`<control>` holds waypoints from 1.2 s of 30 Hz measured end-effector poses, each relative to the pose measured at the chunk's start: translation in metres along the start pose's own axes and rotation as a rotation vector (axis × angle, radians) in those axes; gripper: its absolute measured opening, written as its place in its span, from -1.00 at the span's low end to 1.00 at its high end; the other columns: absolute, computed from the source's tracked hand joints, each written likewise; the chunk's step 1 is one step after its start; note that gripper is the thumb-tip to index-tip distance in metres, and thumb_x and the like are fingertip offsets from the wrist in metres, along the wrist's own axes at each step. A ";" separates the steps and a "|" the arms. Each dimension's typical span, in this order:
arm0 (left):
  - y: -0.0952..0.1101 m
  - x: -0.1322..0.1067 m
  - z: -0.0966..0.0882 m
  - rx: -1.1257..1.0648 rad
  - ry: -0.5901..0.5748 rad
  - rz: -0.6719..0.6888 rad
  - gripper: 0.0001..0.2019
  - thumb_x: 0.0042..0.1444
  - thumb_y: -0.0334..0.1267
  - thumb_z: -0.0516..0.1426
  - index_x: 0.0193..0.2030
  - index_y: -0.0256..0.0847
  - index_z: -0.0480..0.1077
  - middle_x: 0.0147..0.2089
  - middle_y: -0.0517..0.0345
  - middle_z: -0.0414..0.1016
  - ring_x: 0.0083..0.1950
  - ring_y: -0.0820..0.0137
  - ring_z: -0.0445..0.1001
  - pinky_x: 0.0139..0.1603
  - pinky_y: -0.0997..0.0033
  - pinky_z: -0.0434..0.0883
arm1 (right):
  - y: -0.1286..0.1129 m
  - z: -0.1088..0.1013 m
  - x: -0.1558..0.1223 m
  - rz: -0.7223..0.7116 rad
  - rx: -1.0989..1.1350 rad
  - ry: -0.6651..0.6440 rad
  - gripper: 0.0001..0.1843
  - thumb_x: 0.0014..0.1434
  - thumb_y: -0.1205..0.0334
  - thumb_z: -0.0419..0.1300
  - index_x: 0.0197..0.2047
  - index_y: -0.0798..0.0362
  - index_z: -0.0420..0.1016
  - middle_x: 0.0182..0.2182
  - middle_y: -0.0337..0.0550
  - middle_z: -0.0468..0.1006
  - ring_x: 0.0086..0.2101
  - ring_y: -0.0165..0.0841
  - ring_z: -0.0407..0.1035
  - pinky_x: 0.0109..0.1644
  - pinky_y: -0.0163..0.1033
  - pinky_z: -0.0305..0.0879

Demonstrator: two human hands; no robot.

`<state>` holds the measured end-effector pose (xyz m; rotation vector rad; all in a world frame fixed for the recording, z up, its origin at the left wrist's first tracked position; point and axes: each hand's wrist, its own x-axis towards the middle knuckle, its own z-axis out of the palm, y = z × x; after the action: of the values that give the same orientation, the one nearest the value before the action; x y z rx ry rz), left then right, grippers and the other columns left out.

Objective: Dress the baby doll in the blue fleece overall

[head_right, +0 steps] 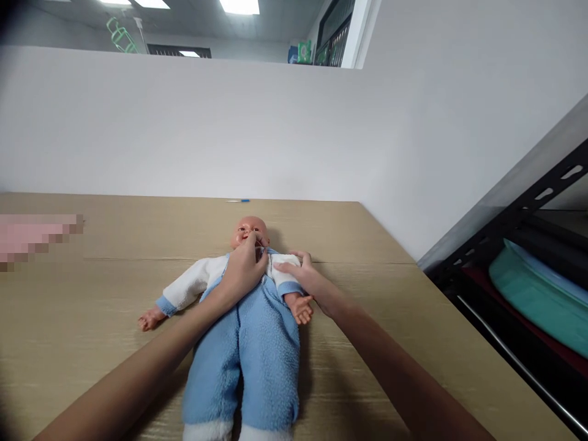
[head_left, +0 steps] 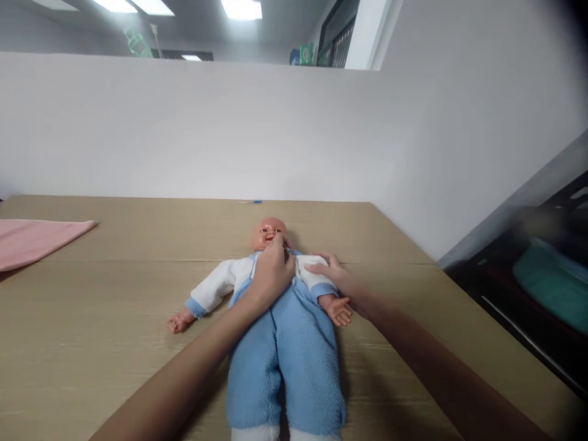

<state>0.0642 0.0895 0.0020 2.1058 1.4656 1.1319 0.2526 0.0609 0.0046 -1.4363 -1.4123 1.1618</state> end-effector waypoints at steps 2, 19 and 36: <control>0.000 0.000 0.000 0.007 -0.007 0.011 -0.82 0.33 -0.46 0.12 -0.01 -0.13 0.30 0.00 0.02 0.64 -0.07 0.20 0.60 -0.10 0.25 0.40 | -0.008 -0.012 -0.019 0.045 -0.055 -0.053 -0.18 0.11 0.11 0.53 0.36 -0.01 0.35 0.10 -0.01 0.63 0.00 -0.21 0.58 0.05 -0.17 0.58; 0.002 0.000 0.000 0.122 -0.090 0.025 -0.88 0.49 -0.25 0.02 0.03 -0.16 0.34 -0.02 -0.07 0.67 0.04 0.09 0.63 -0.04 0.17 0.42 | 0.072 -0.102 -0.003 -0.201 -0.233 0.194 -0.34 0.06 -0.18 0.46 0.12 -0.02 0.49 -0.05 0.02 0.72 -0.17 -0.14 0.65 -0.04 -0.03 0.63; -0.003 -0.003 0.004 0.104 -0.076 0.119 -0.92 0.44 -0.31 0.08 -0.01 -0.19 0.36 0.02 -0.07 0.62 0.08 0.13 0.57 0.12 0.14 0.44 | 0.025 -0.008 -0.059 -0.056 0.165 -0.308 -0.45 0.22 -0.33 0.34 -0.33 -0.04 0.30 -0.43 -0.34 0.28 -0.39 -0.36 0.22 -0.28 -0.24 0.25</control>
<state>0.0645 0.0888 -0.0034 2.3079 1.4088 1.0239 0.2698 0.0012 -0.0122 -1.1317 -1.5120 1.4738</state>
